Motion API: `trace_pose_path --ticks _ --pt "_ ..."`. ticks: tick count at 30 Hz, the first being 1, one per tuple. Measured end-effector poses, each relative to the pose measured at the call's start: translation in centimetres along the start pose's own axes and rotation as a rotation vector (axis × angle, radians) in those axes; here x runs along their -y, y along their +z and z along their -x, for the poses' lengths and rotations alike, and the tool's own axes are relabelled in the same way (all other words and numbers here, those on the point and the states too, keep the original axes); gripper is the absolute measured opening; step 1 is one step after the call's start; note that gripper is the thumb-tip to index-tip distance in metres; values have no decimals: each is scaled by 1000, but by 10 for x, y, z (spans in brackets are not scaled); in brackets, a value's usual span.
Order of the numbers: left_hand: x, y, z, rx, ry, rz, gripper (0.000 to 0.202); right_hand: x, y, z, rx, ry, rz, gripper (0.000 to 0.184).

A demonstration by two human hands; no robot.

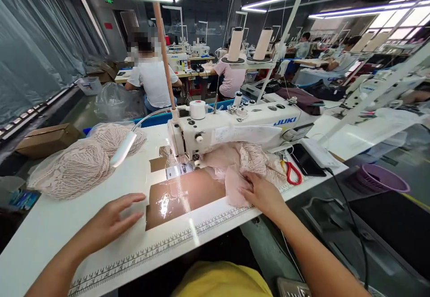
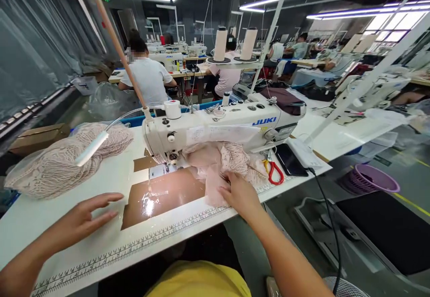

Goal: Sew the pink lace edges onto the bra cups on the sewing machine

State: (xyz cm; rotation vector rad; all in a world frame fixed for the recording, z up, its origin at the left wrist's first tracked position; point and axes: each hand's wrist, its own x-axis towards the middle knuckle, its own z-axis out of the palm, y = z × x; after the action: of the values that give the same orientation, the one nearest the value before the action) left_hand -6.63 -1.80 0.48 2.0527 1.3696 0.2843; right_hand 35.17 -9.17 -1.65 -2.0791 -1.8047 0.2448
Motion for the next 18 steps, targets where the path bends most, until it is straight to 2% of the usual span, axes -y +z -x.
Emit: trace_pose_path --ticks 3,4,8,9,11,14,16,18 --pt "-47 34 -23 151 183 240 38 -7 4 9 60 -22 -177 28" --pt "-62 47 -33 186 206 354 40 -4 6 13 70 -51 -278 25" --pt "-114 102 -63 305 156 861 51 14 13 28 196 -112 -755 27" --pt "-124 114 -67 349 90 978 48 19 15 33 252 -122 -855 29" --pt "-136 132 -66 356 -55 1155 42 24 19 42 371 -159 -997 31" --pt "-139 139 -49 403 -134 1260 34 23 22 54 608 -234 -1108 29" --pt "-134 132 -30 461 -79 1223 31 19 23 58 770 -268 -1171 29" --pt "-128 119 -12 504 13 1154 28 14 25 57 836 -285 -1212 31"
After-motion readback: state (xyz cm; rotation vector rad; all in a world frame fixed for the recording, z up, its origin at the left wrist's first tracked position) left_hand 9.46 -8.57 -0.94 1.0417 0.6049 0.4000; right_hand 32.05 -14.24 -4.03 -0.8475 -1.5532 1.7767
